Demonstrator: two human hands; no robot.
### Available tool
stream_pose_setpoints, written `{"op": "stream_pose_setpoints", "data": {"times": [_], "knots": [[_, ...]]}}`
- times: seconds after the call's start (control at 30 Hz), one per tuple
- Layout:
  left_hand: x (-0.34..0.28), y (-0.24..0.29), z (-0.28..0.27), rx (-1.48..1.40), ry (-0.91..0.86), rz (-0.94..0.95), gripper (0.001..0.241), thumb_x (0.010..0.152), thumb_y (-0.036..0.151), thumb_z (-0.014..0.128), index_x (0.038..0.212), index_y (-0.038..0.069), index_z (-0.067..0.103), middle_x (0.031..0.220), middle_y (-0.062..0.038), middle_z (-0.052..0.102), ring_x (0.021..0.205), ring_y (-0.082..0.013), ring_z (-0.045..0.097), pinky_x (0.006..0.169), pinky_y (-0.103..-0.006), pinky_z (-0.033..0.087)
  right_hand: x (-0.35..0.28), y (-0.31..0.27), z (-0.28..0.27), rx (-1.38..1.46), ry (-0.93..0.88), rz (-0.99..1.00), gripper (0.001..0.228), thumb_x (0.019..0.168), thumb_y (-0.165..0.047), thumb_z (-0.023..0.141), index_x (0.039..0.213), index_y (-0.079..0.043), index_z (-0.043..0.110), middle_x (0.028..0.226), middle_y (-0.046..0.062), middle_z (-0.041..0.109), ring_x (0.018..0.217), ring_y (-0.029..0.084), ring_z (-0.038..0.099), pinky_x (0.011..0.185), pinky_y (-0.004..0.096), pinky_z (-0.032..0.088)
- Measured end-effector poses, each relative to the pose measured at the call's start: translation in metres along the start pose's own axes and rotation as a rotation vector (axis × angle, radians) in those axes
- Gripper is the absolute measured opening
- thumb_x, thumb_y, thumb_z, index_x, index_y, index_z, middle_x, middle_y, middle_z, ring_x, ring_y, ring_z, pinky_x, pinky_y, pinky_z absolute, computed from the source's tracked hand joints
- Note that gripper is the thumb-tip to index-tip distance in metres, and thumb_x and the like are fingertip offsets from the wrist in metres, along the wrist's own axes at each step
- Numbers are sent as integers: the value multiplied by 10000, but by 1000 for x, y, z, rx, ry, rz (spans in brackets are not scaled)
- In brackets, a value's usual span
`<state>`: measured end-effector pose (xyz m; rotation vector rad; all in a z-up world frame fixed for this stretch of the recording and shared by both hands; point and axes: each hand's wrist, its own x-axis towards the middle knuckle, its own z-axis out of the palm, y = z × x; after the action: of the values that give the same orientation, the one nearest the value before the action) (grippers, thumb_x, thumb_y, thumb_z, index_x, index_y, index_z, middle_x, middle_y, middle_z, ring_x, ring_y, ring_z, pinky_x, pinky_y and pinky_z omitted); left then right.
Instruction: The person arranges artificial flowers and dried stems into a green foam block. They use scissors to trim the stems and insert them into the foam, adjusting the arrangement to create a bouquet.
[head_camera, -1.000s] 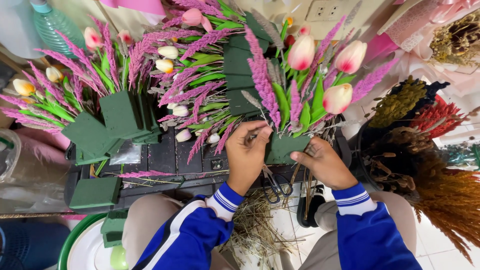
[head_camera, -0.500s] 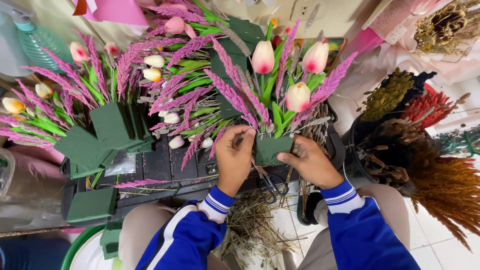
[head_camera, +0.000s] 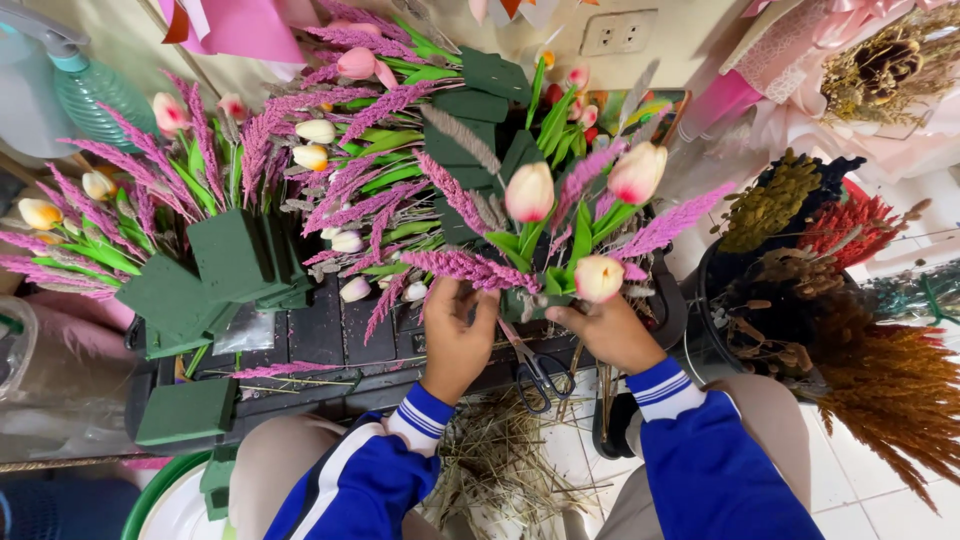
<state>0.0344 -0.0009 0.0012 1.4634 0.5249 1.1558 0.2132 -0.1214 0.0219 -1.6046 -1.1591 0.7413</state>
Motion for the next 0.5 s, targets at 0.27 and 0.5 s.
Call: {"op": "stream_pose_setpoints", "data": {"times": [0.27, 0.5], "knots": [[-22, 1, -46, 329, -180, -145, 529, 716, -80, 636, 1235, 26, 628, 1164, -189, 580, 1113, -415, 618, 939, -514, 559, -3, 55, 42, 61, 36, -16, 510, 852, -45, 791, 1323, 48, 617, 1254, 230, 699, 1224, 324, 624, 1116, 532, 429], [-60, -43, -62, 473, -286, -247, 424, 813, 64, 760, 1224, 63, 660, 1169, -166, 669, 1181, -427, 611, 1001, -543, 496, -37, 110, 66, 57, -67, -124, 249, 914, -22, 728, 1130, 98, 693, 1016, 264, 761, 984, 217, 728, 1045, 381, 486]]}}
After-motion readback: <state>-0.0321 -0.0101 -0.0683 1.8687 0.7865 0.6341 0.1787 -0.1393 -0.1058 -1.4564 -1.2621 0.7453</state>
